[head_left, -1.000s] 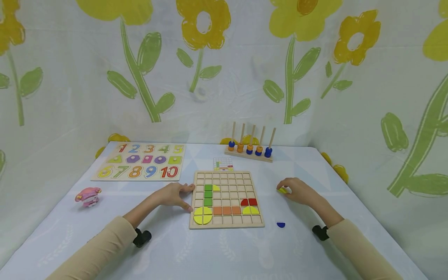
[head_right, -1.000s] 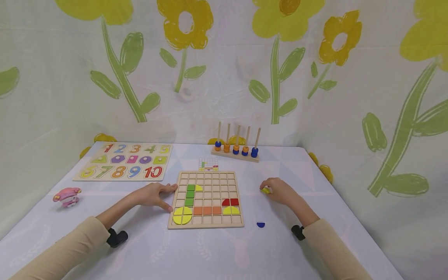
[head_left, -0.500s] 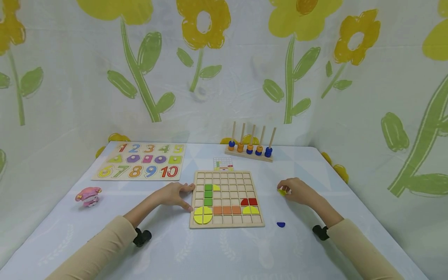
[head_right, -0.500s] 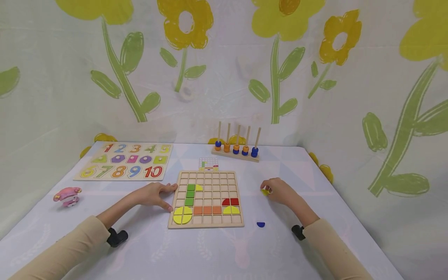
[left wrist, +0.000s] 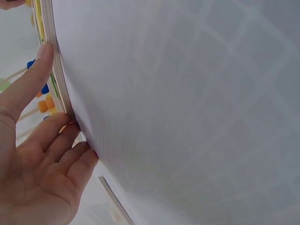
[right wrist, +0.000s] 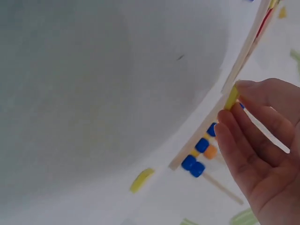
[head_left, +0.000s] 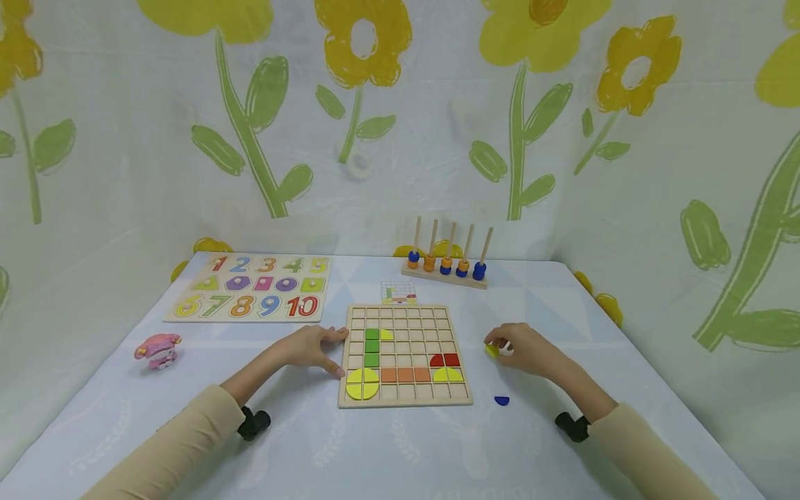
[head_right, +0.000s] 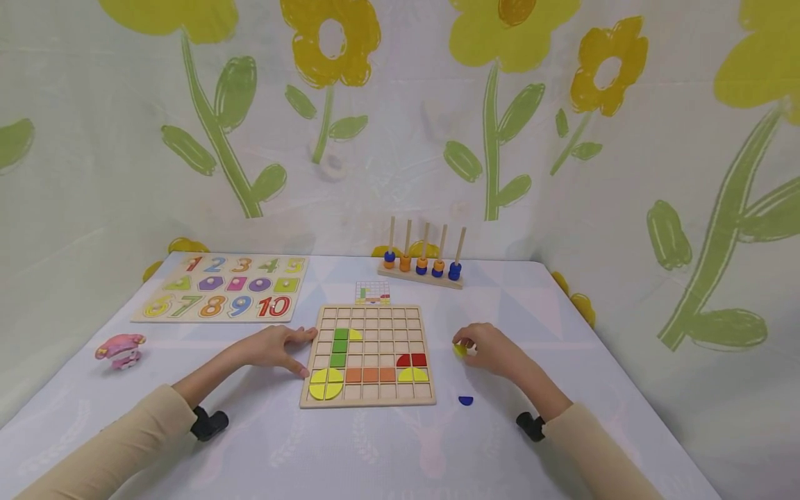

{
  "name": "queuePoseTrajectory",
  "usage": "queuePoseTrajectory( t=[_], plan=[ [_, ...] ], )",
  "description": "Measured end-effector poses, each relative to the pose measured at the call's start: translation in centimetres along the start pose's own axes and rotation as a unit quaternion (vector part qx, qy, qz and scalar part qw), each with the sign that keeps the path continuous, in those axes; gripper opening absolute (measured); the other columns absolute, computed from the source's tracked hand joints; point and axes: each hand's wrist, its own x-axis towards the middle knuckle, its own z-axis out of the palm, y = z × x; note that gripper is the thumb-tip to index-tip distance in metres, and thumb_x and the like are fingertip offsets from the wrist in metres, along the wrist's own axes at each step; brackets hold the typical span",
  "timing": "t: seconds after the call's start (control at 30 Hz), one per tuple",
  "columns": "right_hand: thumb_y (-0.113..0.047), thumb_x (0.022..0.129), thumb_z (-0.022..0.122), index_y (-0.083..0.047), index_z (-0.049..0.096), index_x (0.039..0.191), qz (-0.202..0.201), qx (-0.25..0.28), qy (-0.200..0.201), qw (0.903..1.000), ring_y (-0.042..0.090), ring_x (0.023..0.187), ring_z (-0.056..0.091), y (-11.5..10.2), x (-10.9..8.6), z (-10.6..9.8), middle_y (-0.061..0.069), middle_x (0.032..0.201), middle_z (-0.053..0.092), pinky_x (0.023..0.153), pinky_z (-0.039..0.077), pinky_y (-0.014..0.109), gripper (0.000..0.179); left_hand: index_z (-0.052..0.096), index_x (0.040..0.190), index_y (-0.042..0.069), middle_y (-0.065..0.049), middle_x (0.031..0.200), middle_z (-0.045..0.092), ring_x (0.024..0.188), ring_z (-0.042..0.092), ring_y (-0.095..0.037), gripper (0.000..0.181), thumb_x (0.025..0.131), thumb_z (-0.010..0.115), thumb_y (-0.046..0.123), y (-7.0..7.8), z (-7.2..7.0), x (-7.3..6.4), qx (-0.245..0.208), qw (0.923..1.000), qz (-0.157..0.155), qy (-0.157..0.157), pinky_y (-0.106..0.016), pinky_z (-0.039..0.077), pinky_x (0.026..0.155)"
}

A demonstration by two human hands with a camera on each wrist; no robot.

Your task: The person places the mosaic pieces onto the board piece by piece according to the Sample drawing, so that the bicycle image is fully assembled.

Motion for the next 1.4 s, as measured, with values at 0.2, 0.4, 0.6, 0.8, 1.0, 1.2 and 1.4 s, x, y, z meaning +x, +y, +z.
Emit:
queuePoseTrajectory(
  t=[0.2,0.4,0.6,0.8,1.0,1.2,1.4],
  plan=[
    [0.001,0.08,0.074,-0.002,0.07,0.106,-0.06,0.014,0.0,0.9981,0.017,0.084,0.061,-2.2,-0.6,0.2,-0.003,0.091,0.066,0.073,0.056,0.028,0.027,0.047,0.142,0.007,-0.018,0.147,0.039,0.138,0.033,-0.037,0.087,0.07,0.086,0.035,0.0,0.0,0.0,0.0,1.0,-0.001,-0.001,-0.054,0.028,0.11],
    [0.001,0.08,0.074,-0.004,0.07,0.108,-0.088,0.021,-0.016,0.9958,0.015,0.084,0.061,-4.0,-0.8,0.7,-0.003,0.092,0.065,0.073,0.056,0.026,0.029,0.047,0.142,0.007,-0.017,0.147,0.04,0.138,0.033,-0.036,0.087,0.07,0.086,0.036,-0.1,0.0,0.1,0.001,1.0,0.0,-0.001,-0.054,0.028,0.11],
    [0.0,0.081,0.073,-0.007,0.071,0.107,-0.115,0.028,-0.032,0.9925,0.014,0.085,0.062,-5.4,-0.8,1.3,-0.003,0.095,0.065,0.073,0.055,0.025,0.027,0.047,0.142,0.007,-0.015,0.147,0.04,0.138,0.033,-0.036,0.087,0.07,0.086,0.035,-0.1,0.1,0.1,-0.002,1.0,0.0,0.0,-0.055,0.028,0.11],
    [-0.003,0.081,0.075,-0.009,0.071,0.106,-0.127,0.036,-0.052,0.99,0.01,0.084,0.061,-6.7,-0.7,2.0,-0.006,0.097,0.066,0.073,0.054,0.021,0.026,0.047,0.142,0.008,-0.016,0.148,0.04,0.138,0.033,-0.036,0.087,0.07,0.086,0.035,-0.1,0.0,0.1,-0.001,1.0,-0.003,0.0,-0.055,0.027,0.11],
    [-0.007,0.081,0.074,-0.01,0.071,0.104,-0.138,0.032,-0.071,0.9873,0.008,0.08,0.058,-8.0,-0.5,2.6,-0.008,0.094,0.062,0.07,0.054,0.021,0.023,0.047,0.142,0.007,-0.017,0.148,0.039,0.138,0.032,-0.036,0.087,0.07,0.086,0.034,0.1,0.0,0.0,-0.004,1.0,-0.007,-0.002,-0.054,0.027,0.11],
    [-0.008,0.081,0.075,-0.012,0.072,0.104,-0.153,0.02,-0.076,0.9852,0.008,0.08,0.058,-8.4,-0.1,3.1,-0.008,0.095,0.063,0.071,0.053,0.02,0.023,0.047,0.142,0.007,-0.016,0.148,0.039,0.138,0.032,-0.036,0.087,0.07,0.086,0.034,0.1,0.1,0.0,-0.006,0.9999,-0.008,-0.001,-0.054,0.028,0.11],
    [-0.009,0.081,0.075,-0.012,0.073,0.103,-0.164,0.006,-0.069,0.9841,0.006,0.083,0.059,-8.7,0.2,3.3,-0.006,0.1,0.066,0.075,0.053,0.02,0.022,0.047,0.142,0.006,-0.016,0.148,0.039,0.138,0.032,-0.036,0.087,0.07,0.086,0.034,0.1,0.0,0.0,-0.007,1.0,-0.004,0.0,-0.054,0.028,0.11]
  ],
)
